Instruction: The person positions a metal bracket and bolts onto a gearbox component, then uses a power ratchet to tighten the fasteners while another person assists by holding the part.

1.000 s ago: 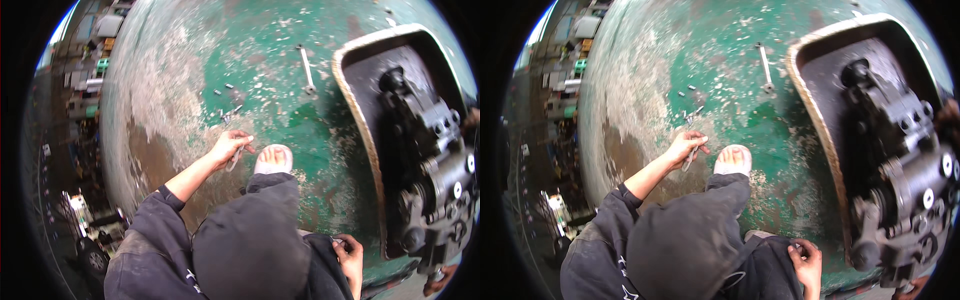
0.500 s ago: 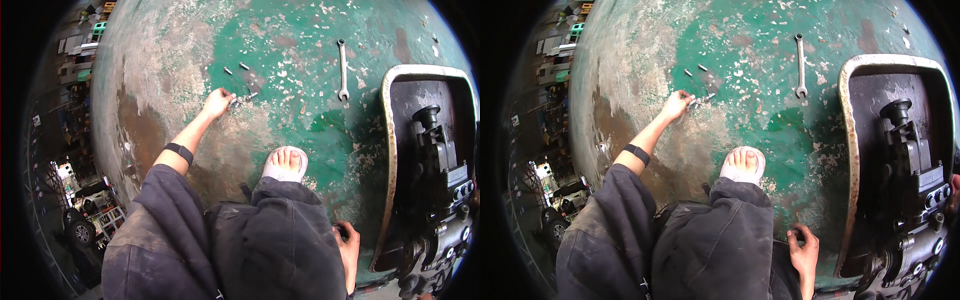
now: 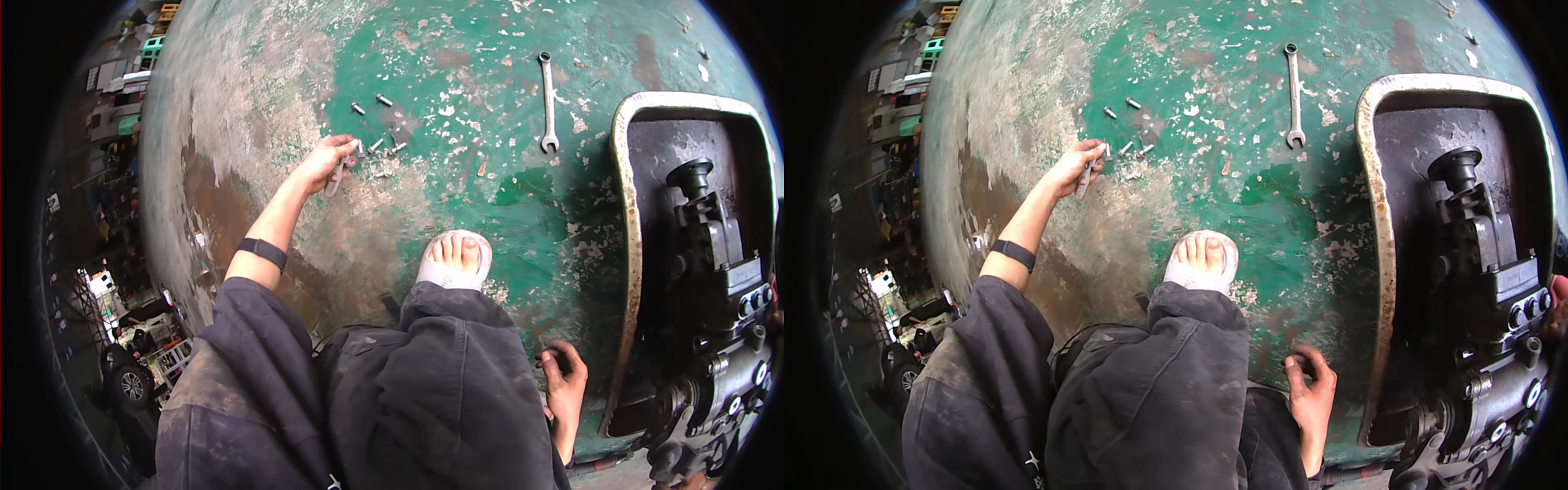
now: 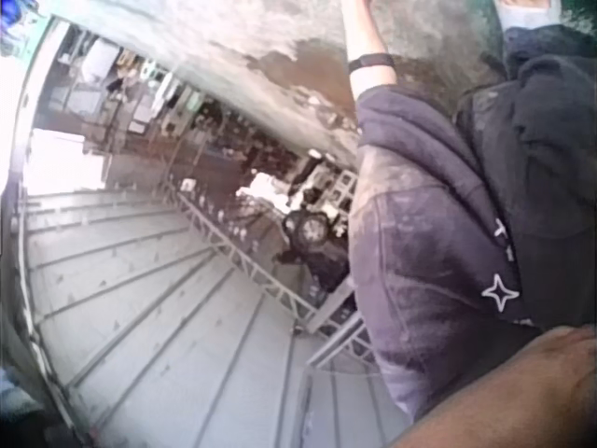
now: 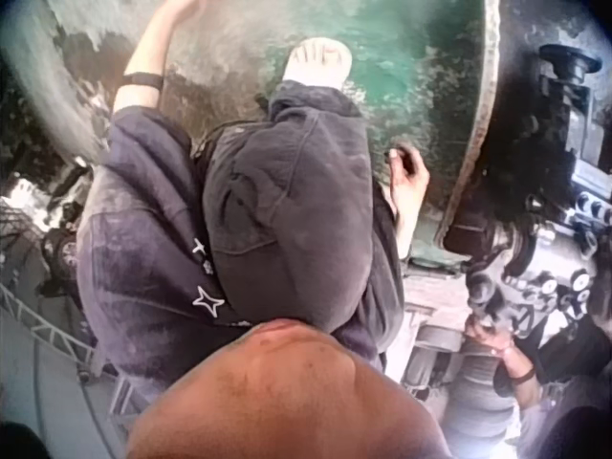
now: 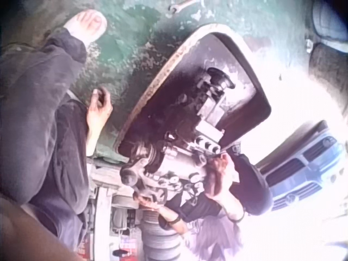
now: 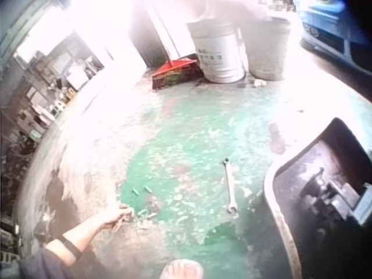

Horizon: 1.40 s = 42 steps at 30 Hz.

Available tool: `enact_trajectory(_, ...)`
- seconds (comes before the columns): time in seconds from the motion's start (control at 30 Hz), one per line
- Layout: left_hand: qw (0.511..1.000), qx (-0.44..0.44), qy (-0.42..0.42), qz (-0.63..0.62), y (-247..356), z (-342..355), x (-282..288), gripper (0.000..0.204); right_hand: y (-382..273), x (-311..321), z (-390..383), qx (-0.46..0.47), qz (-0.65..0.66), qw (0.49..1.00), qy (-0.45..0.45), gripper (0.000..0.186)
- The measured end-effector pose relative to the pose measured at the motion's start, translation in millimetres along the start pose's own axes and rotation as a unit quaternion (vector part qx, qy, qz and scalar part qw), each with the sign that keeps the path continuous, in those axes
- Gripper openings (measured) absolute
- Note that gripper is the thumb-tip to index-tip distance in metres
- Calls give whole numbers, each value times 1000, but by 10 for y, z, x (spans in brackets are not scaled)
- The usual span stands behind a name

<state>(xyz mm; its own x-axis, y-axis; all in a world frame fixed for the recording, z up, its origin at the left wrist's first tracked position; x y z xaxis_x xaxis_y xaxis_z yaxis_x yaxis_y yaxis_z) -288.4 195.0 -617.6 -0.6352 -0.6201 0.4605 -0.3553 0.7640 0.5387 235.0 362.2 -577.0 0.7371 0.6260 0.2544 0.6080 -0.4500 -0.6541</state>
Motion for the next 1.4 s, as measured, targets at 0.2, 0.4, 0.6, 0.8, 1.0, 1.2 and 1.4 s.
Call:
enact_trajectory(0.2,927,2,-186,-326,163,-454,-374,17,-22,-66,-11,14,-10,1000,-25,20)
enact_trajectory(0.4,977,-68,-202,29,254,-1290,-1417,29,-294,-34,-37,88,50,995,14,35)
enact_trajectory(0.6,805,-158,-555,138,41,-2474,-2916,34,-494,53,-81,218,47,972,70,36)
enact_trajectory(0.8,789,-207,-544,196,29,-2622,-3352,34,-244,285,-156,126,68,978,153,23)
enact_trajectory(1.0,821,-109,-526,194,207,-2799,-3546,23,-143,512,-204,128,153,956,216,35)
enact_trajectory(1.2,837,-130,-501,180,358,-2961,-3672,19,41,716,-325,112,389,862,305,28)
enact_trajectory(1.4,815,-210,-485,235,445,-3136,-3810,22,121,860,-384,185,357,855,328,26)
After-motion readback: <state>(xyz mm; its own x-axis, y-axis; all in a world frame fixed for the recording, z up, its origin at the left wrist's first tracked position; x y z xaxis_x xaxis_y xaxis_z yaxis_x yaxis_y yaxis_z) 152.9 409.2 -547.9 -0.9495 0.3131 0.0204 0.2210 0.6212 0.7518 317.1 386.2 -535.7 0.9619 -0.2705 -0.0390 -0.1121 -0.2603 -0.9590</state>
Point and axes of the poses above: each hand's wrist, its own z-axis towards the middle knuckle, its own x-axis out of the back of the hand, y = z × x, the point moved 6 cm from there along z, towards the middle knuckle, and after that the axes turned 12 degrees about y, right-handed, at the moved point
